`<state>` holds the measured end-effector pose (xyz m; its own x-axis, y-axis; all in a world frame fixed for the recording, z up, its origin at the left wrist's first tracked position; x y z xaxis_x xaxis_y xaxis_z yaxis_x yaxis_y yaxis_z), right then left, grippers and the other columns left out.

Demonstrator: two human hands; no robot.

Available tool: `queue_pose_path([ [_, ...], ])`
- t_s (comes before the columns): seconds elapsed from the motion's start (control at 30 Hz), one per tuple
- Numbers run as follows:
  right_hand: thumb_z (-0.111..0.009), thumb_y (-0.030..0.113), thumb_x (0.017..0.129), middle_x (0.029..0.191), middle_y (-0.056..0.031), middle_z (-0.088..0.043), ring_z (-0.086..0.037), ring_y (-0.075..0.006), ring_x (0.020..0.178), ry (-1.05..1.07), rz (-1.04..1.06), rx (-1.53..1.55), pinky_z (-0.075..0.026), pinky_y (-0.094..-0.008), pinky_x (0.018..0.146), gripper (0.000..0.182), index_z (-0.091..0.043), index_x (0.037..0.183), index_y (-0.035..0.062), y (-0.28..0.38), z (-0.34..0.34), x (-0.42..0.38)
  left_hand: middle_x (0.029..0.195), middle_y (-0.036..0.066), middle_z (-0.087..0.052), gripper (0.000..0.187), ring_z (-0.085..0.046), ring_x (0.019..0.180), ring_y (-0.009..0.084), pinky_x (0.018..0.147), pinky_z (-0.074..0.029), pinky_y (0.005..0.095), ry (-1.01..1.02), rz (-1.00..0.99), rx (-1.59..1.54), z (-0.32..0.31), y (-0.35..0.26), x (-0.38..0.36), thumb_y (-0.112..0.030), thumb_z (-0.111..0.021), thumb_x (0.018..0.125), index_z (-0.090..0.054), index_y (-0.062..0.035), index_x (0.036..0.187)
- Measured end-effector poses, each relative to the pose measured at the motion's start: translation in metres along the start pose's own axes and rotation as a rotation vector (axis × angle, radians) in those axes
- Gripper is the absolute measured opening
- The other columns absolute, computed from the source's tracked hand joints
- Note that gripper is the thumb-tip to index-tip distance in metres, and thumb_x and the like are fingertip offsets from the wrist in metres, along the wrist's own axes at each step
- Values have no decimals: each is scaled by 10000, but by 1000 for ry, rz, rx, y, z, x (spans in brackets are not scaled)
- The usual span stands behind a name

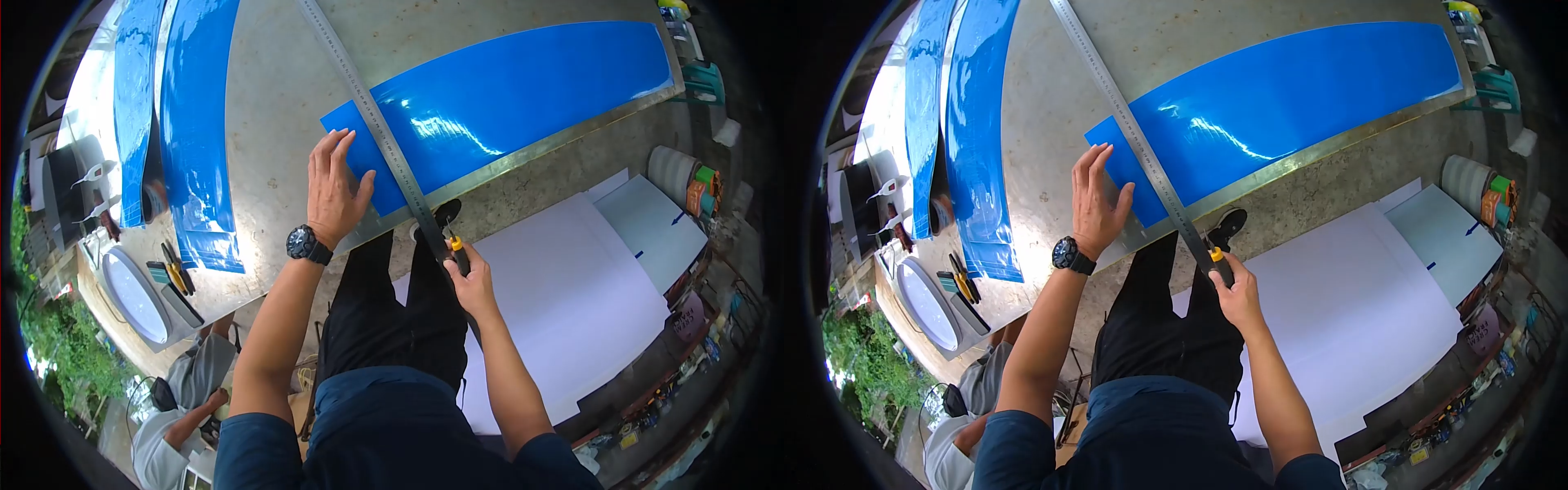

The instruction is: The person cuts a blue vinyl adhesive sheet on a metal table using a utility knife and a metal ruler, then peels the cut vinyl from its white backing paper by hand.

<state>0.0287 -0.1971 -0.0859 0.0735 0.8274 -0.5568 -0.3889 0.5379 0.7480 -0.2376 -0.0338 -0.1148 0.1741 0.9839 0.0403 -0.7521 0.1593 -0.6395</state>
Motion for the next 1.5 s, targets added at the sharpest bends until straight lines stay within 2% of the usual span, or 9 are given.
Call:
queue_pose_path([
  [0.2,-733,187,1001,1113,-231,-753,-736,-416,1044,-14,-20,-11,-556,-413,924,370,-666,1311,-4,-11,2,4,1623,144,-433,763,-366,1535,404,1277,-318,557,69,-57,103,-7,5,11,-279,-779,915,-446,-151,1589],
  [0.4,-712,73,987,1230,-208,-746,-725,-401,1159,26,-4,-58,-545,-409,1000,369,-663,1351,36,1,4,4,1667,111,-406,816,-312,1579,371,1313,-259,561,123,-50,160,-17,12,15,-384,-800,893,-450,-160,1595],
  [0.5,-729,230,1017,1136,-214,-751,-732,-373,1064,24,5,-46,-542,-400,972,406,-658,1347,5,0,2,2,1671,101,-404,844,-309,1580,362,1314,-258,558,124,-30,165,-19,9,15,-418,-816,879,-451,-163,1597],
  [0.7,-719,252,1028,1140,-211,-751,-734,-357,1056,-2,2,-73,-542,-399,971,405,-660,1345,7,-5,6,2,1700,45,-382,909,-277,1594,333,1330,-221,546,164,-43,233,-18,5,17,-505,-802,868,-423,-195,1634],
  [0.8,-704,65,989,1202,-196,-739,-723,-392,1094,1,-59,-93,-541,-400,991,379,-661,1365,44,-13,12,5,1732,4,-347,938,-233,1611,319,1336,-194,547,200,-43,293,-19,6,18,-579,-780,871,-401,-236,1658],
  [0.97,-703,104,1000,1183,-212,-742,-725,-395,1092,4,-49,-103,-541,-402,990,369,-658,1356,20,-15,14,9,1734,2,-344,943,-217,1616,322,1341,-171,551,208,-53,329,-21,4,18,-617,-769,873,-398,-251,1659],
  [1.03,-701,178,1017,1152,-224,-746,-726,-392,1071,-7,-29,-93,-538,-409,983,381,-656,1346,-8,-14,11,9,1733,2,-347,939,-221,1615,322,1339,-168,557,201,-51,324,-21,5,18,-619,-770,872,-405,-251,1655],
  [1.33,-697,140,1010,1153,-227,-740,-721,-384,1065,2,-29,-59,-536,-395,987,374,-656,1351,-9,-16,10,10,1707,56,-367,1071,-257,1604,325,1343,-172,549,165,-5,276,-26,0,25,-651,-829,793,-388,-186,1651],
  [1.5,-687,13,973,1285,-207,-729,-704,-405,1201,28,-62,-66,-530,-409,1043,415,-655,1385,49,-15,13,11,1714,80,-353,1099,-271,1606,313,1355,-152,511,148,-25,246,-30,2,30,-661,-816,796,-377,-131,1653],
])
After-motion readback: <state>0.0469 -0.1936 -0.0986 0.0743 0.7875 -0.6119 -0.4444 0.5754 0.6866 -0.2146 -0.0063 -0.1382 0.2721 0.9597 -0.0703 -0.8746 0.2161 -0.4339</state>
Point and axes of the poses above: each hand's wrist, its own x-axis towards the middle knuckle, its own z-axis out of the back of the hand, y = z × x, the point moved 1 cm from there along x, towards the middle knuckle
